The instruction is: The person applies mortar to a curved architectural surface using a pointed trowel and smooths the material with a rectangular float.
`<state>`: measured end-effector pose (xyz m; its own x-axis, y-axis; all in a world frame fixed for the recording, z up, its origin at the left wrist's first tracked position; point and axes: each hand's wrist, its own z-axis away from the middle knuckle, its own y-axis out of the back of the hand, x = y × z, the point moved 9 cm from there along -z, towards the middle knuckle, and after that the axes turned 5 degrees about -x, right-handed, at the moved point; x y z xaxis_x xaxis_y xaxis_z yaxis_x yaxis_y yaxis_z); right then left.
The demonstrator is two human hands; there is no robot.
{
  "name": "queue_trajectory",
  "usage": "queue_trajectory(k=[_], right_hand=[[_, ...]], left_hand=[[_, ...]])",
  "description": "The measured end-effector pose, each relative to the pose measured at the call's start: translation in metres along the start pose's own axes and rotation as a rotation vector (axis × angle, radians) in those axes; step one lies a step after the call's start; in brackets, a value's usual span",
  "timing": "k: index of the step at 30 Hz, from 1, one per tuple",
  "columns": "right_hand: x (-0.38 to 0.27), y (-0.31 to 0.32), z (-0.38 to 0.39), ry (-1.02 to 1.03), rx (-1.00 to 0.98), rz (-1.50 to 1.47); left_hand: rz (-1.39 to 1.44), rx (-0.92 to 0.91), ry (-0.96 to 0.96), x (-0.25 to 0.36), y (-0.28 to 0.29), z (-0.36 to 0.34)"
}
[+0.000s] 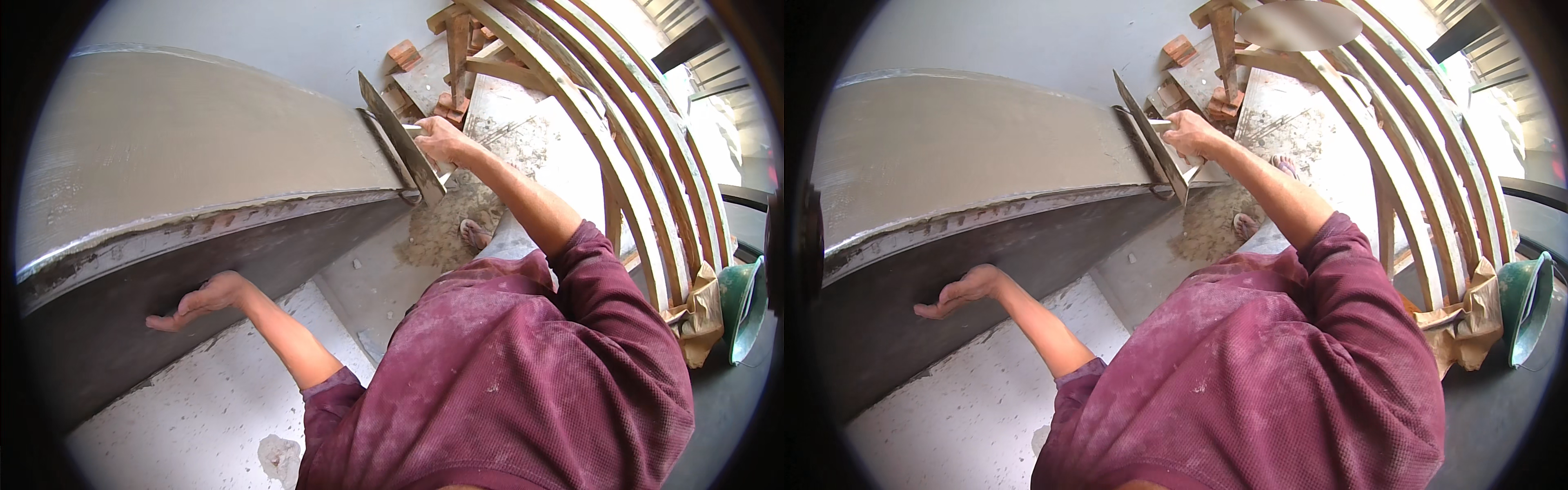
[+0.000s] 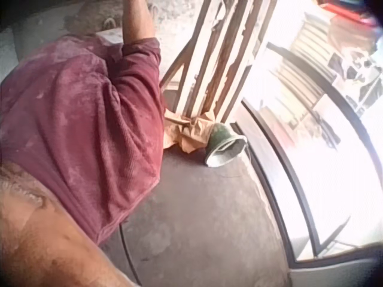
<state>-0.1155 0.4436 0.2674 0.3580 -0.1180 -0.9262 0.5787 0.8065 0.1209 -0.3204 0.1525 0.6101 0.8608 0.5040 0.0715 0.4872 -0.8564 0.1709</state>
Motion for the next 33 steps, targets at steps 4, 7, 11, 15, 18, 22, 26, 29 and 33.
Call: queue_trajectory(k=[4, 7, 11, 15, 18, 22, 26, 29, 33], right_hand=[[0.001, -0.018, -0.004, -0.060, -0.098, -0.097], [-0.003, -0.021, 0.000, -0.037, -0.125, -0.203], [-0.021, -0.019, 0.007, -0.014, -0.133, -0.280], [-0.050, -0.016, 0.023, 0.012, -0.142, -0.281], [-0.078, -0.008, 0.042, 0.072, -0.133, -0.234], [-0.140, 0.004, 0.074, 0.223, -0.137, -0.247], [-0.191, 0.026, 0.090, 0.440, -0.220, -0.596], [-0.151, 0.066, 0.037, 0.714, -0.176, -0.257], [-0.019, 0.037, -0.012, 0.074, -0.034, -0.364]], left_hand=[[0.043, 0.013, 0.004, -0.009, 0.002, 0.003], [0.027, 0.024, -0.021, -0.005, 0.004, 0.003], [0.021, 0.040, -0.015, -0.002, 0.004, 0.003], [-0.044, 0.029, -0.027, 0.006, 0.003, 0.000], [-0.026, 0.037, -0.016, 0.014, 0.002, -0.003], [0.020, 0.052, -0.013, 0.012, 0.000, -0.003], [0.026, 0.029, 0.002, -0.001, 0.006, 0.005], [0.054, 0.025, 0.020, -0.007, -0.001, 0.004], [0.024, -0.006, 0.015, -0.009, -0.002, 0.002]])
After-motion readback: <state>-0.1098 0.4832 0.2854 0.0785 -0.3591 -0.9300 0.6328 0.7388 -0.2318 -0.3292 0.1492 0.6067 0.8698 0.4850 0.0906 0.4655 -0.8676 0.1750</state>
